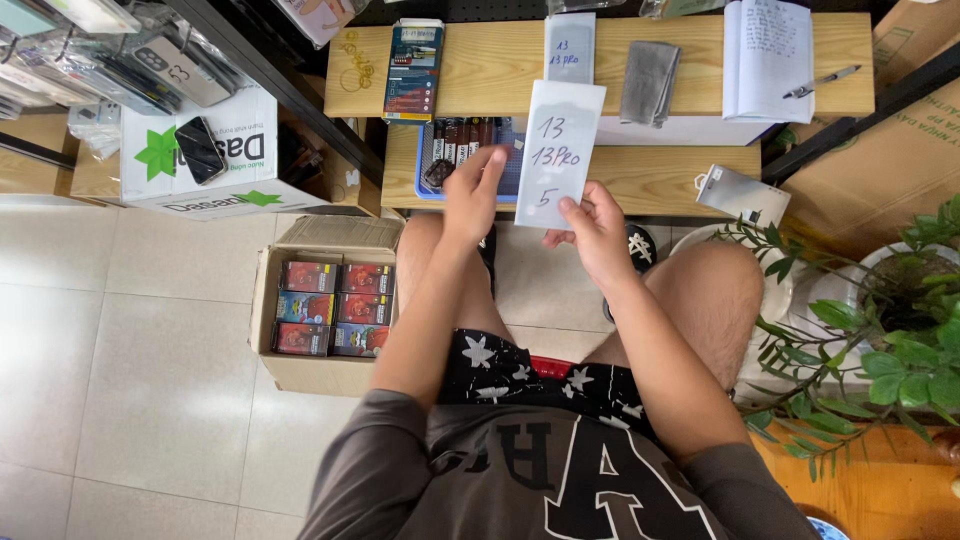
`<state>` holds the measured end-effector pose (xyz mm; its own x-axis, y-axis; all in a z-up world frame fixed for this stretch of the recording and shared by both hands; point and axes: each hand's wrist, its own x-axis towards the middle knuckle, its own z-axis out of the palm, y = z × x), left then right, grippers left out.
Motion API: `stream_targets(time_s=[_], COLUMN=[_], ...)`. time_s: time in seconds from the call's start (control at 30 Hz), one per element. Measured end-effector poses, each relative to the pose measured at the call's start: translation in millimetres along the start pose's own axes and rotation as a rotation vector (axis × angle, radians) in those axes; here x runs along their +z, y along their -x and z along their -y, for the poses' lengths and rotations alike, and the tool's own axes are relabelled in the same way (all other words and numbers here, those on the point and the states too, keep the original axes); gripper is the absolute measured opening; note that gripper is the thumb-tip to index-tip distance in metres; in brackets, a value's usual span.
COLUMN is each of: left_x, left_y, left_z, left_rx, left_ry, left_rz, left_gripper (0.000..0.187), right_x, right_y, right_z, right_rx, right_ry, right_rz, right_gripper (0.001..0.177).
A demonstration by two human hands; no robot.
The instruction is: The person wipes mobile phone screen protectors with a cloth, inserts them into white paper sleeves, and organizes them on a wooden desk next to product boxes and handwritten notes.
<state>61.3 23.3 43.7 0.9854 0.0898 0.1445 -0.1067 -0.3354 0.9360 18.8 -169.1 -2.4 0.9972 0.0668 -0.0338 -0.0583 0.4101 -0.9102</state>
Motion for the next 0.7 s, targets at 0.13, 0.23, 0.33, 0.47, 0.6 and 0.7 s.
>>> stream_targets(time_s=[0.13,0.23,0.33,0.47,0.6,0.7], left_x=[24,23,28,40,33,38], left_y=[12,11,5,10,12,15], left_z=[-74,-87,-58,-27,-52,-24], left_rx=[-0.258,-0.41,-0.425,-0.374,-0.411,-0.399], left_ry=[0.639,0.928,0.862,1.091,0.983,1.121], left_rz=[0.288,0.221,0.266,0.31,0.258,0.353], left_gripper=[0.082,0.085,0.084,0.088,0.079,0.089], right_x=[3,4,-3,13,11,5], right_y=[9,7,-1,0,-1,1], right_z=[-1,-7,-18,9,15,10], right_rx=[0.075,0.207,0.318,0.353,0.341,0.301], right_ry=[0.065,0.085,0.156,-0.041,-0.272,-0.164], right_rz=[0.059,0.052,0.116,0.072,0.105,0.125], right_gripper=[0.024,0.024,0.03,0.015,0.015,0.016])
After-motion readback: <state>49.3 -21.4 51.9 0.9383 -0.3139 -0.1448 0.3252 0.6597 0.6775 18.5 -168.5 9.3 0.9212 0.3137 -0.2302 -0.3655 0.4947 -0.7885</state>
